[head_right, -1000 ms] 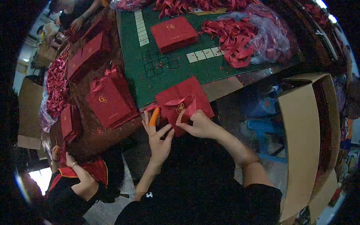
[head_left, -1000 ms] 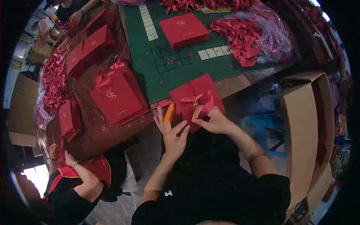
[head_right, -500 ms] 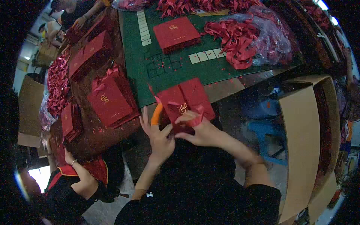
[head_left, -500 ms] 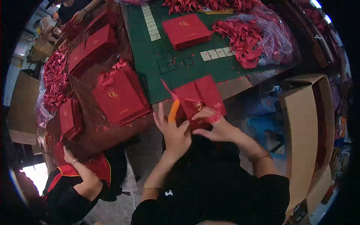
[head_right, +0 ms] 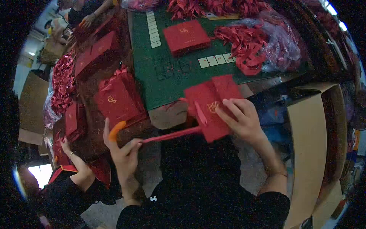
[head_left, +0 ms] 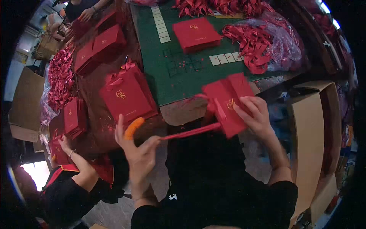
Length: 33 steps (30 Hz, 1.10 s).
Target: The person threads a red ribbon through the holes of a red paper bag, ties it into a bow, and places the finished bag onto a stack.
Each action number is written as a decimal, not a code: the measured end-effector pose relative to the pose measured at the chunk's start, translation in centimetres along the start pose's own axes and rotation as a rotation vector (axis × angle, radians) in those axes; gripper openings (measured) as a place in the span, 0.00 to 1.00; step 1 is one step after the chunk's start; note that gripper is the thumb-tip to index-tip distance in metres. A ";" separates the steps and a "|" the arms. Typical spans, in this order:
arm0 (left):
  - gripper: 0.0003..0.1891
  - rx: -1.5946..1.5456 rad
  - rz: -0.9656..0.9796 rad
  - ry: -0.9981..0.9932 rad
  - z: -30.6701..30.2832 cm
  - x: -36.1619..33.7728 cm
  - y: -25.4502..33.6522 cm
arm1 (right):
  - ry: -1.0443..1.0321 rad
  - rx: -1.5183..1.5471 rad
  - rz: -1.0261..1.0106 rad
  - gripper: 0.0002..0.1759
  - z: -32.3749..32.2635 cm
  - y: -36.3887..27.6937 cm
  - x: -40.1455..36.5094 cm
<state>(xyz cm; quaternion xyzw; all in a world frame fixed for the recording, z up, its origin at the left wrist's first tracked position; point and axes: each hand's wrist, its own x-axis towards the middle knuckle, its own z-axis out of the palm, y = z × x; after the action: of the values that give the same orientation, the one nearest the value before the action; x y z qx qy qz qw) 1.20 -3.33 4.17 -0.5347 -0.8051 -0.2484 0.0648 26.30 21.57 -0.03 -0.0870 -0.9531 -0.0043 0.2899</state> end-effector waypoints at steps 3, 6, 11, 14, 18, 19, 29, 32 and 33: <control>0.09 -0.411 0.070 0.001 -1.6 -0.8 -3.3 | 0.023 0.076 -0.140 0.24 -1.1 -1.3 0.6; 0.13 -0.772 0.057 0.291 -1.9 -0.9 -4.3 | 0.009 0.460 -0.129 0.27 -0.8 -2.2 3.4; 0.34 -1.273 -0.214 0.576 -0.4 1.3 -9.0 | 0.278 1.740 0.482 0.26 4.2 -9.0 11.0; 0.34 -1.902 -0.512 0.798 -0.6 2.8 -9.6 | 0.448 1.566 0.453 0.24 8.6 -12.1 17.4; 0.33 -1.125 -0.690 0.614 4.4 2.8 -14.5 | 0.257 0.987 0.507 0.26 17.4 -14.7 20.4; 0.33 -1.121 -0.675 0.610 5.0 2.7 -15.0 | 0.274 0.987 0.507 0.26 18.4 -14.9 20.3; 0.26 -0.854 -0.518 0.507 8.1 2.9 -13.6 | 0.289 0.536 0.390 0.30 17.1 -12.1 19.3; 0.25 -0.796 -0.509 0.537 7.5 2.9 -13.2 | 0.253 0.424 0.410 0.37 15.4 -5.1 20.6; 0.25 -0.763 -0.572 0.524 6.7 3.3 -12.0 | 0.210 0.277 0.429 0.41 15.0 -2.4 20.8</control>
<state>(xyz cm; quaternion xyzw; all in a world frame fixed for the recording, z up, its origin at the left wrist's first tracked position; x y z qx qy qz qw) -9.84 -1.10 -4.44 -0.1999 -0.7281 -0.6556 -0.0053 0.63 23.47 -0.86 -0.2456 -0.8690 0.1788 0.3907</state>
